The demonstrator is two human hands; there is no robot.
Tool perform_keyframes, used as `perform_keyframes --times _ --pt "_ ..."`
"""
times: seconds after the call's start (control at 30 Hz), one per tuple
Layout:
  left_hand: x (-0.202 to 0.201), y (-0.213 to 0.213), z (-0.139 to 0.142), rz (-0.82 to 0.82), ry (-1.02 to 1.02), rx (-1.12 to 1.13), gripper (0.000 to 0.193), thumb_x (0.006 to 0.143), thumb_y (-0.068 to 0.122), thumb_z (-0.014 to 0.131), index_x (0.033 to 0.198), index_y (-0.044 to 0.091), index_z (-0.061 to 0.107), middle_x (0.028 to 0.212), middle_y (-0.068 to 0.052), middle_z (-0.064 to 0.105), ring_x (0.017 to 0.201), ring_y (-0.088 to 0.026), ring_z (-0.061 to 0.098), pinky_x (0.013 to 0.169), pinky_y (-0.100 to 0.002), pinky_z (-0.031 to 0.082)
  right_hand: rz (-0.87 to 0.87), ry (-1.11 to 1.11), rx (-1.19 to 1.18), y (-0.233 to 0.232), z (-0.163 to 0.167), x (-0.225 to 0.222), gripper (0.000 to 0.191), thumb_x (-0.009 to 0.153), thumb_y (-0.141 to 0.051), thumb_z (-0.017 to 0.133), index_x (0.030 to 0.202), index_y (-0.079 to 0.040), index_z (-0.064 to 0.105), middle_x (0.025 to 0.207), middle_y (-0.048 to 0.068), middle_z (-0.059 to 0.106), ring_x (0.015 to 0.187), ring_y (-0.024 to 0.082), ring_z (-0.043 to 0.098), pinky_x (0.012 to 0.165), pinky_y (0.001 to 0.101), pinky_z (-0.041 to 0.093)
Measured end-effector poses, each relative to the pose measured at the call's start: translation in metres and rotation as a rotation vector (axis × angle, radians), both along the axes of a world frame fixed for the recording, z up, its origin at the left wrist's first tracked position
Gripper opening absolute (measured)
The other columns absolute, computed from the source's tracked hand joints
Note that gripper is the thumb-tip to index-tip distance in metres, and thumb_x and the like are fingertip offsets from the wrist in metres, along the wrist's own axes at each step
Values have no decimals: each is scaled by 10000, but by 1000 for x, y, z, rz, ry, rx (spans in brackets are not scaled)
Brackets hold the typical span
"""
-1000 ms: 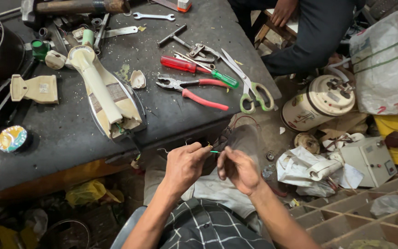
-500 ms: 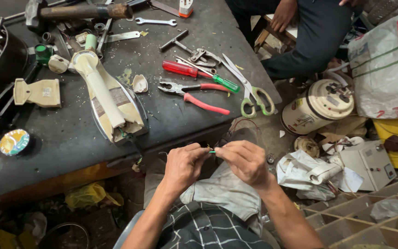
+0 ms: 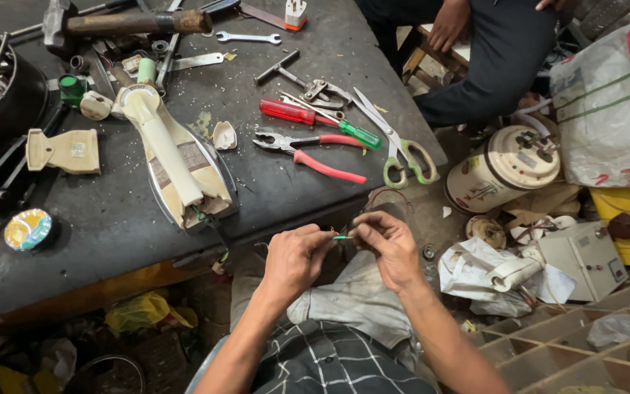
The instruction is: The person uses a screwdriver to tighten screws on a small white electrical component while holding it with the other hand. They repeatedly adjust wires and reposition the component on the workbench.
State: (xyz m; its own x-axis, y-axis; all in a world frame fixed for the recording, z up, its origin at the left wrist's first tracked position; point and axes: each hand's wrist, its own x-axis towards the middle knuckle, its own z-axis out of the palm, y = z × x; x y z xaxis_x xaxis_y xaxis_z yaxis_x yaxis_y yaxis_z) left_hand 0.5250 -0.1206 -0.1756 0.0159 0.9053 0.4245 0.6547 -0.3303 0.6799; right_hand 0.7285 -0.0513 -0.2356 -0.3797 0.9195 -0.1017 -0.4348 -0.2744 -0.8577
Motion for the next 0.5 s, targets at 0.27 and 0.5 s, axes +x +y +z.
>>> perform_keyframes --times 0.27,0.5 --pt "-18 0 10 -8 -183 -88 117 836 136 745 881 27 741 743 -135 663 665 -324 652 583 -421 478 67 -128 340 -21 22 -41 234 920 -36 761 1148 9 730 1085 90 711 1023 134 670 931 280 521" --pt "-33 -7 -3 -85 -817 -450 264 901 107 713 1134 -14 744 750 -50 666 602 -122 544 537 -297 434 -20 82 229 -16 23 -75 161 987 -99 755 1084 30 745 1053 106 723 964 178 652 886 318 507"
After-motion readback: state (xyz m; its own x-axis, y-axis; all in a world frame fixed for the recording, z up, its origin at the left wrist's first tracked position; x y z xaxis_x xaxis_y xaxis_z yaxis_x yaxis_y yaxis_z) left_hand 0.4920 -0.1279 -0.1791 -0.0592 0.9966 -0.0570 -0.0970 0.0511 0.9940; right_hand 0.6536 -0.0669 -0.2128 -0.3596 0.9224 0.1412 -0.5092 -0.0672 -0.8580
